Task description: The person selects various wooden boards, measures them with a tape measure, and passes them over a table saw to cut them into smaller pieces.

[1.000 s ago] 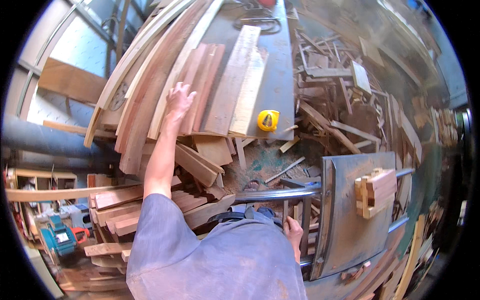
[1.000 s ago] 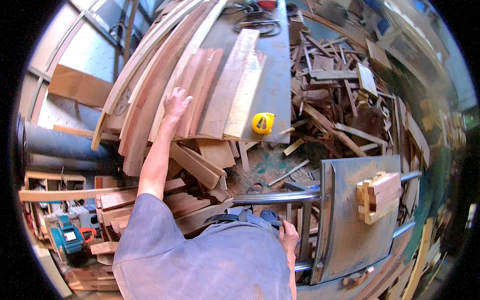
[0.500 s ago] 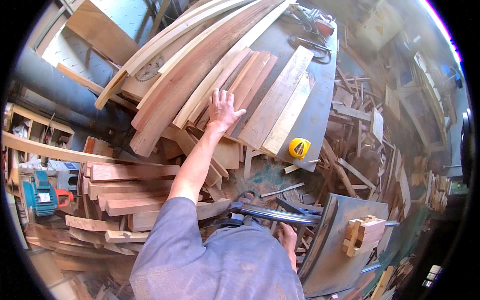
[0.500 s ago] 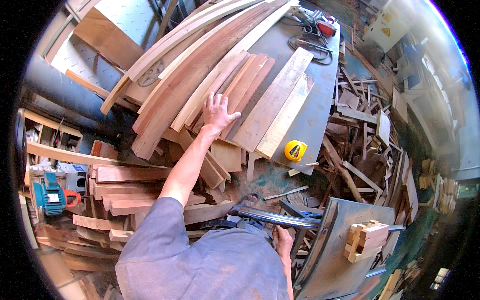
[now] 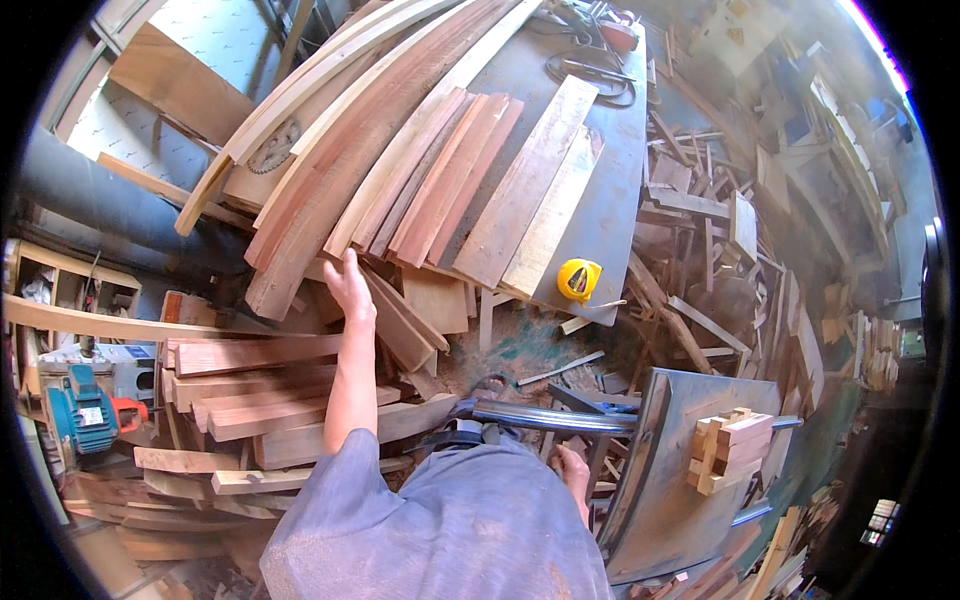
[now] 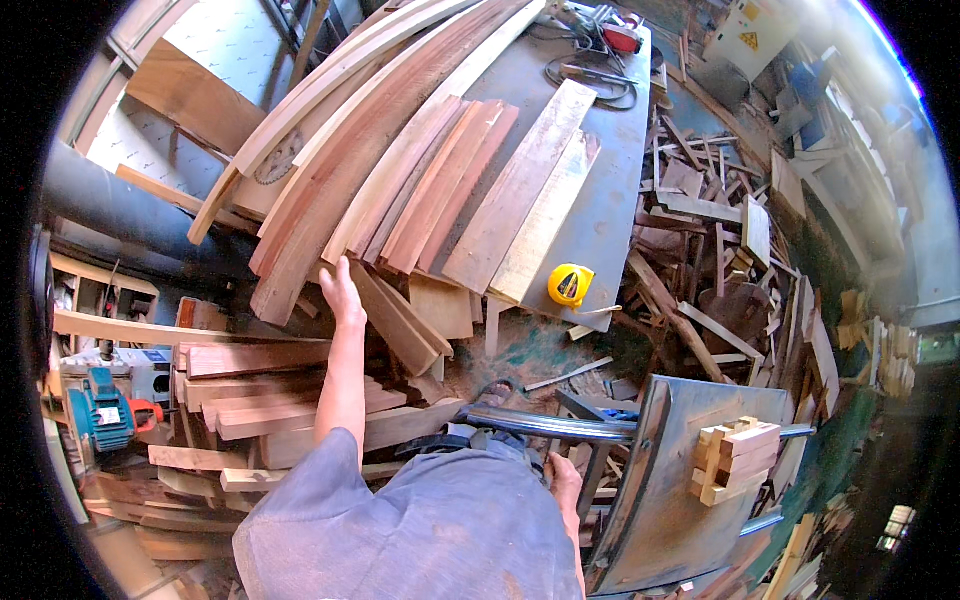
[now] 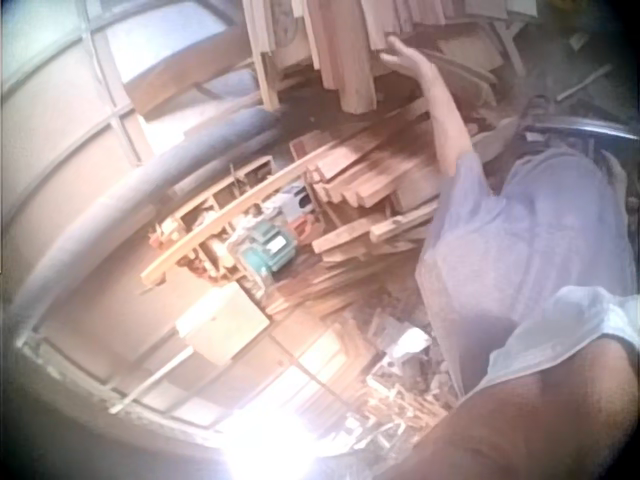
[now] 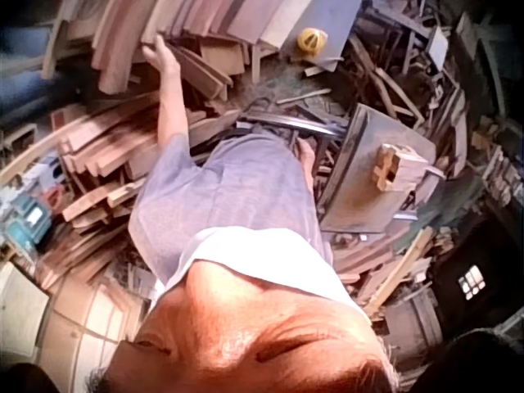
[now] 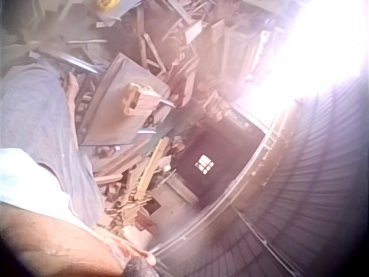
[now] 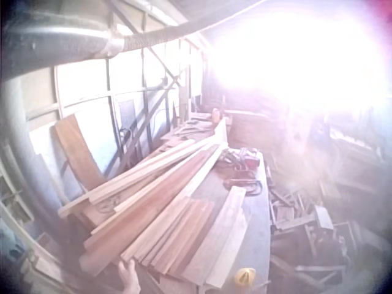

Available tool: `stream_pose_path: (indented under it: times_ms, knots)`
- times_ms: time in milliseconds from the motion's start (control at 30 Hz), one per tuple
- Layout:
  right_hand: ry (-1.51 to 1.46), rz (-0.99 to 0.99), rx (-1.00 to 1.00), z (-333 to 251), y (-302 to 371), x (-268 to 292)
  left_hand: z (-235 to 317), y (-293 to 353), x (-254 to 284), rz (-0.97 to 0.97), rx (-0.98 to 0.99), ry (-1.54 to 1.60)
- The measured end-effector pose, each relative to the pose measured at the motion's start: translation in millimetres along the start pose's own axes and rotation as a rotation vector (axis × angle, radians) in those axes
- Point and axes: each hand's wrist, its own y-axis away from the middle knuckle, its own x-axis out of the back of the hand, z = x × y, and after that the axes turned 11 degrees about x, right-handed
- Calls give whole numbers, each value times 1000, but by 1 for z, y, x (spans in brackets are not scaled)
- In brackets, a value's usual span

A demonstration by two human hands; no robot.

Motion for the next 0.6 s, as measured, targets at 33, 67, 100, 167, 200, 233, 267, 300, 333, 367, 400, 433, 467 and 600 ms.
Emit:
stream_pose_path:
  times_ms: [33, 67, 100, 167, 200, 233, 267, 300, 333, 367, 400, 433, 467, 600]
  knots:
    - [11, -6, -15, -1, 3, 1, 1, -1, -5, -18, 262, 114]
    - [16, -23, -15, -3, 1, 2, 19, 5, -4, -18, 518, 231]
    - [21, -38, -17, -5, -1, 4, 6, -14, -1, -130, 522, 327]
    - [-4, -24, -26, -9, -4, 8, 2, -36, -9, -335, 511, 538]
    - [-5, -21, -22, -11, -8, 10, -4, -56, -10, -435, 511, 655]
    - [-13, -19, -24, -12, -10, 10, -24, -94, -12, -411, 482, 682]
    - [-14, -16, -43, -9, -11, 10, -13, -86, -24, -260, 511, 626]
    - [-18, -11, -60, -7, -12, 11, -3, -78, -32, -201, 537, 559]
    - [2, 0, -59, -5, -11, 11, 1, -71, -38, -143, 559, 490]
    - [21, 11, -58, -3, -8, 11, -6, -72, -40, -134, 550, 453]
    - [39, 25, -53, -1, -7, 9, 0, -64, -41, -27, 599, 340]
    - [26, 49, -34, -1, -7, 7, -8, -72, -36, -34, 569, 307]
    - [13, 70, -17, -2, -5, 6, -17, -85, -28, -39, 541, 271]
    - [-36, 63, -60, -12, -1, 8, -28, -116, -14, -136, 513, 251]
